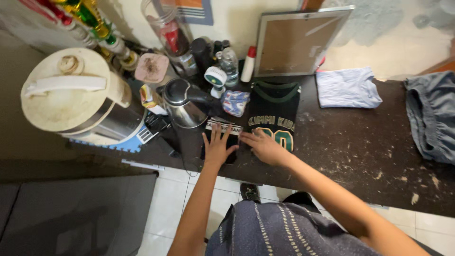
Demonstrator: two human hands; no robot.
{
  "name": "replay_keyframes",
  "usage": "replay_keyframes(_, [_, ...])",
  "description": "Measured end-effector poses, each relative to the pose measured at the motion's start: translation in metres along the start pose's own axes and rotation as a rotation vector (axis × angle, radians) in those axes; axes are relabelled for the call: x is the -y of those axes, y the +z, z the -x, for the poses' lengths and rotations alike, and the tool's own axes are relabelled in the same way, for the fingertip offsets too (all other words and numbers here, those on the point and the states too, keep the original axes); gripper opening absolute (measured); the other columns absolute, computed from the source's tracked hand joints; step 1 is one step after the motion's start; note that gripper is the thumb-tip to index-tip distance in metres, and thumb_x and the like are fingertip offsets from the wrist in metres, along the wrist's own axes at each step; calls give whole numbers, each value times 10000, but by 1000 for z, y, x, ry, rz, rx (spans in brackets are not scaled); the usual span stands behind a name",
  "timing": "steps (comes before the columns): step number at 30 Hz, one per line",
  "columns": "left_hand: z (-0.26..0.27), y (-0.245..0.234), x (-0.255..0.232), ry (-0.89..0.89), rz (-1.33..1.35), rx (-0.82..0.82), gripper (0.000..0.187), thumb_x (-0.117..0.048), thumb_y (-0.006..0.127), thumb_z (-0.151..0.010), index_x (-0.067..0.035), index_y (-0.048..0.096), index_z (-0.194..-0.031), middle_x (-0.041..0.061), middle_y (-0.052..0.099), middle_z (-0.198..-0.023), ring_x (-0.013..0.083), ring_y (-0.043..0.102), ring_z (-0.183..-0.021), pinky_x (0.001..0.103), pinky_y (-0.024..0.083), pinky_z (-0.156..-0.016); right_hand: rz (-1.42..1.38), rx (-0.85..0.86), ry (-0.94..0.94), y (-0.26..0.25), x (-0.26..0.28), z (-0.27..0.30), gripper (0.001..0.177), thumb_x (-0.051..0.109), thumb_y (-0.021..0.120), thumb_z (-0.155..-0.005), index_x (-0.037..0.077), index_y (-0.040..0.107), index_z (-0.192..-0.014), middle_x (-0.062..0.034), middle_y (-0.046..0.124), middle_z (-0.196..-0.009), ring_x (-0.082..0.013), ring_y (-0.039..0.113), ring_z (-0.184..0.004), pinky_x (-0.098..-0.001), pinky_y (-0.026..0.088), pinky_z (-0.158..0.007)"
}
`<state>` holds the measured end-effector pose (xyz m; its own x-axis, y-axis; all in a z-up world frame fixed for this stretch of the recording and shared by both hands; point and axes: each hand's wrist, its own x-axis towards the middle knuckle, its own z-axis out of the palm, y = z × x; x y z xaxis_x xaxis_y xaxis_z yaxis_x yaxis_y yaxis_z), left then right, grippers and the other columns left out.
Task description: The person retrieves several items of clothing including underwear and a tank top from a hanging rack and folds each one by hand on a tabletop.
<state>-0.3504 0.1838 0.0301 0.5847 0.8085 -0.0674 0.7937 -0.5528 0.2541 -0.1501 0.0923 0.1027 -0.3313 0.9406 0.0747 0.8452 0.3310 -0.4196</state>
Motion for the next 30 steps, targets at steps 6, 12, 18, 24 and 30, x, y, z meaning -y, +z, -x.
replay_keyframes(6, [-26,-54,-68,233,265,-318,422,-414,601,-916,-138,590,-1235,106,542,-1358,301,458,-1301,523,327,-1082,-77,-90,54,-70,-40,51,620,6,624,-738,101,500,-1338,-114,524,-1340,-366,458,-1197,-439,394,-1001])
replay_keyframes(12, [-70,-162,-187,610,506,-250,259,-306,577,-959,-110,625,-1122,96,643,-1125,303,598,-1087,433,451,-939,-85,-160,206,-182,-82,122,521,12,573,-851,98,484,-1356,-117,637,-1125,-328,528,-1077,-420,432,-954])
replay_keyframes(18, [-98,-252,-316,946,395,-260,208,-304,577,-946,-153,659,-1063,77,664,-963,273,642,-952,465,427,-953,-50,-268,413,-317,-77,205,439,19,531,-902,160,545,-1318,-94,662,-1015,-247,641,-946,-360,514,-851])
replay_keyframes(24, [-96,-319,-442,1211,404,-319,215,-302,544,-968,-152,658,-1071,64,676,-1004,269,636,-971,461,421,-939,51,-364,514,-410,-50,293,434,55,552,-885,160,558,-1306,-78,687,-1012,-230,654,-952,-375,508,-853])
replay_keyframes(30, [-83,-365,-549,1385,436,-355,203,-256,544,-968,-106,663,-1035,84,681,-984,293,638,-949,449,457,-872,276,-361,598,-475,-35,381,369,142,544,-924,141,570,-1292,-102,670,-1024,-258,651,-952,-398,513,-841])
